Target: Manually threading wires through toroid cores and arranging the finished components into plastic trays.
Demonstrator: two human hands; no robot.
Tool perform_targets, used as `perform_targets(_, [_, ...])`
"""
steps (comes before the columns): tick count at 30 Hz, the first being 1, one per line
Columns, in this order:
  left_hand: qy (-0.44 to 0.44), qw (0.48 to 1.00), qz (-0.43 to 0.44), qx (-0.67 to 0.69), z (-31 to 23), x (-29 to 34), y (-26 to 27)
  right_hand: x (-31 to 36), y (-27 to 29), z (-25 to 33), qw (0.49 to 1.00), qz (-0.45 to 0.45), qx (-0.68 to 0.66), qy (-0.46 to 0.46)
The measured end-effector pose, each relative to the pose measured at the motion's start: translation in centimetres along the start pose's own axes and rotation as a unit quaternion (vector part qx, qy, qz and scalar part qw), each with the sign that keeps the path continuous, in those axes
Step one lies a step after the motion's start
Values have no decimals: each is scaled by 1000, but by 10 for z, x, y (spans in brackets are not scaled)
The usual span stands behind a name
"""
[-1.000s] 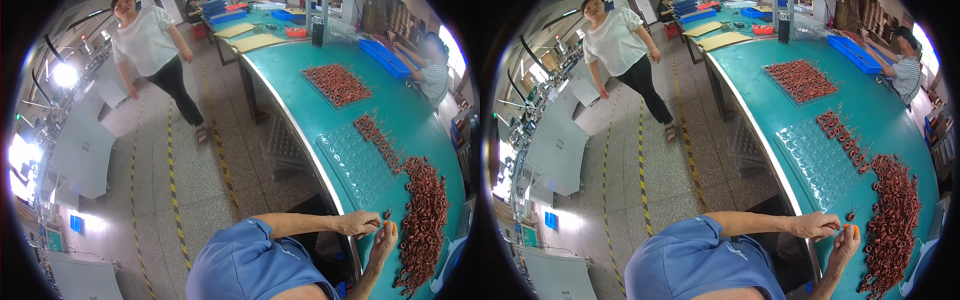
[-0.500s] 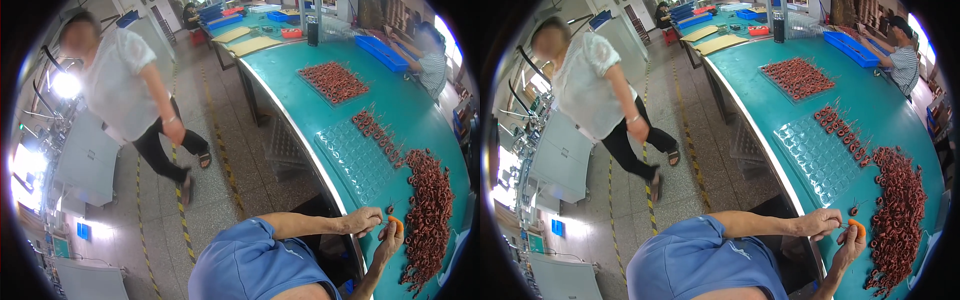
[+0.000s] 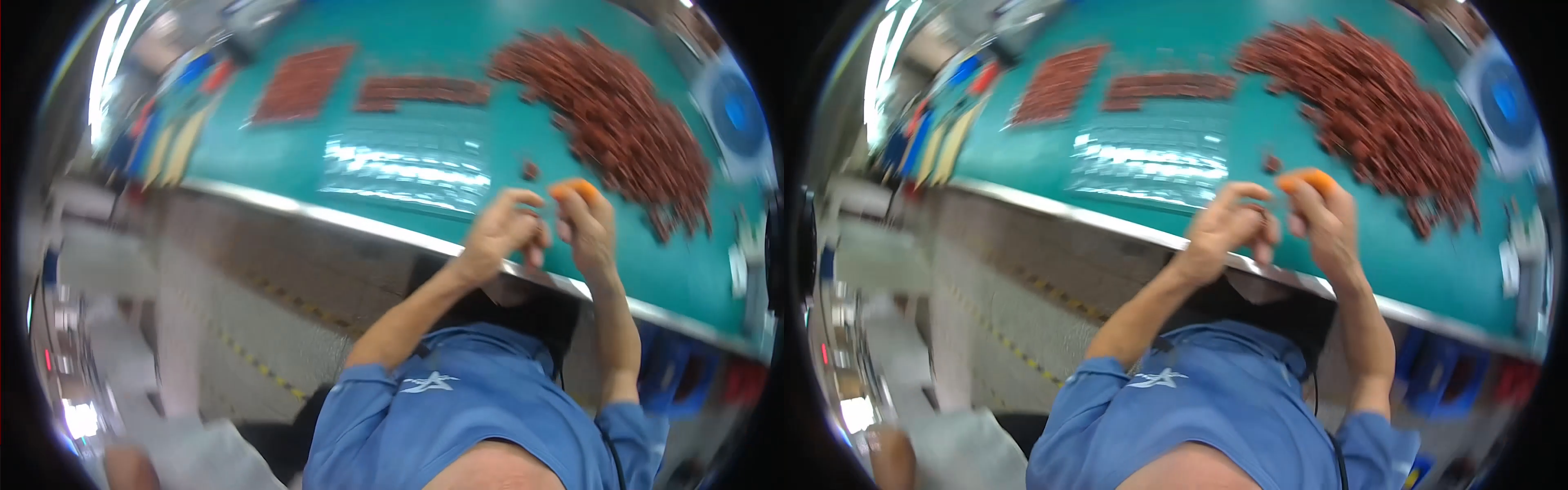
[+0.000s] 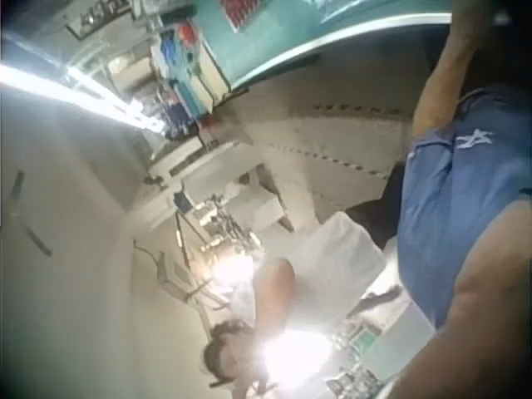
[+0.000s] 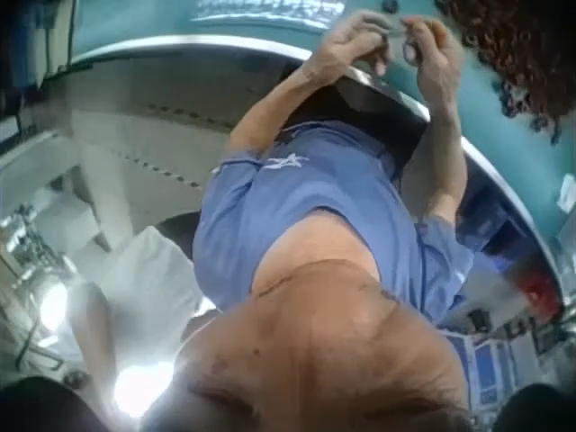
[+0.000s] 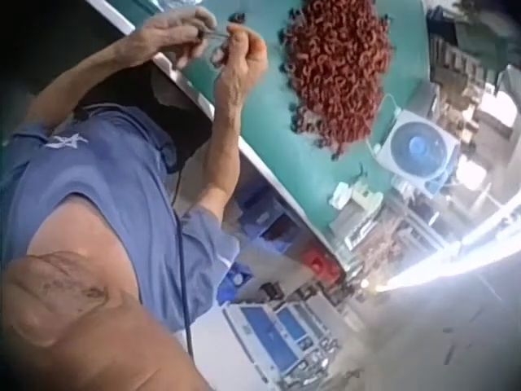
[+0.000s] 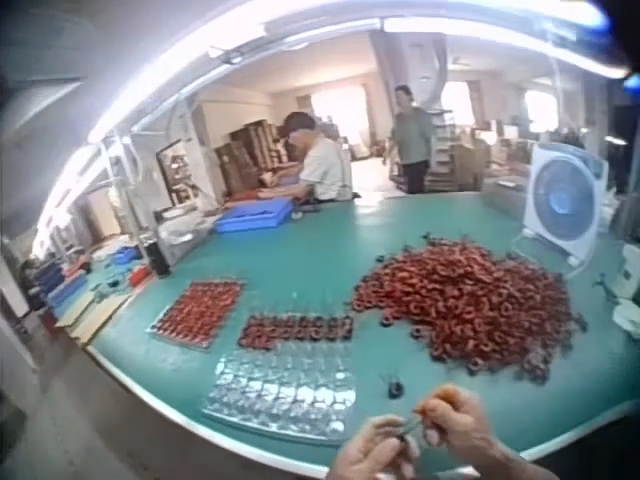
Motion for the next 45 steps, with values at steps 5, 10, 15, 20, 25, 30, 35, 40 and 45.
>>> perform_targets(5, [9,1000,27,-3,12,-17,-9,0,29,-17,993,-69,-86,49])
perform_targets(10, [-37,986,17,-160,10,-21,-6,22,42,-14,996,-77,-8,41])
perform_targets(15, [-34,888,31,-457,-11,-25,-27,29,33,1,998,13,58,-10])
perform_targets(20, [16,888,121,-444,-18,-19,-4,28,40,0,994,86,40,-49])
perform_targets(25, [-45,819,211,-532,-36,-19,-9,39,35,-16,991,116,-33,-53])
perform_targets(30, [-171,681,257,-664,-41,-27,-31,46,42,-17,996,74,-31,-47])
perform_targets(35, [-176,677,237,-674,-24,-34,-26,42,44,-20,990,0,137,11])
perform_targets(40, [-101,788,104,-598,-6,-39,-33,52,37,-12,948,-129,240,167])
perform_targets(45, [-80,963,75,-245,3,-33,-40,61,44,16,985,-95,78,121])
Point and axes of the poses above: each hand's wrist, its own x-axis away from the middle knuckle, its own y-axis out of the back of the hand, z = x × y, the point moved 1 cm from there along -x, towards the middle knuckle, and after that the axes turned 9 degrees about -x, right-handed, at the moved point
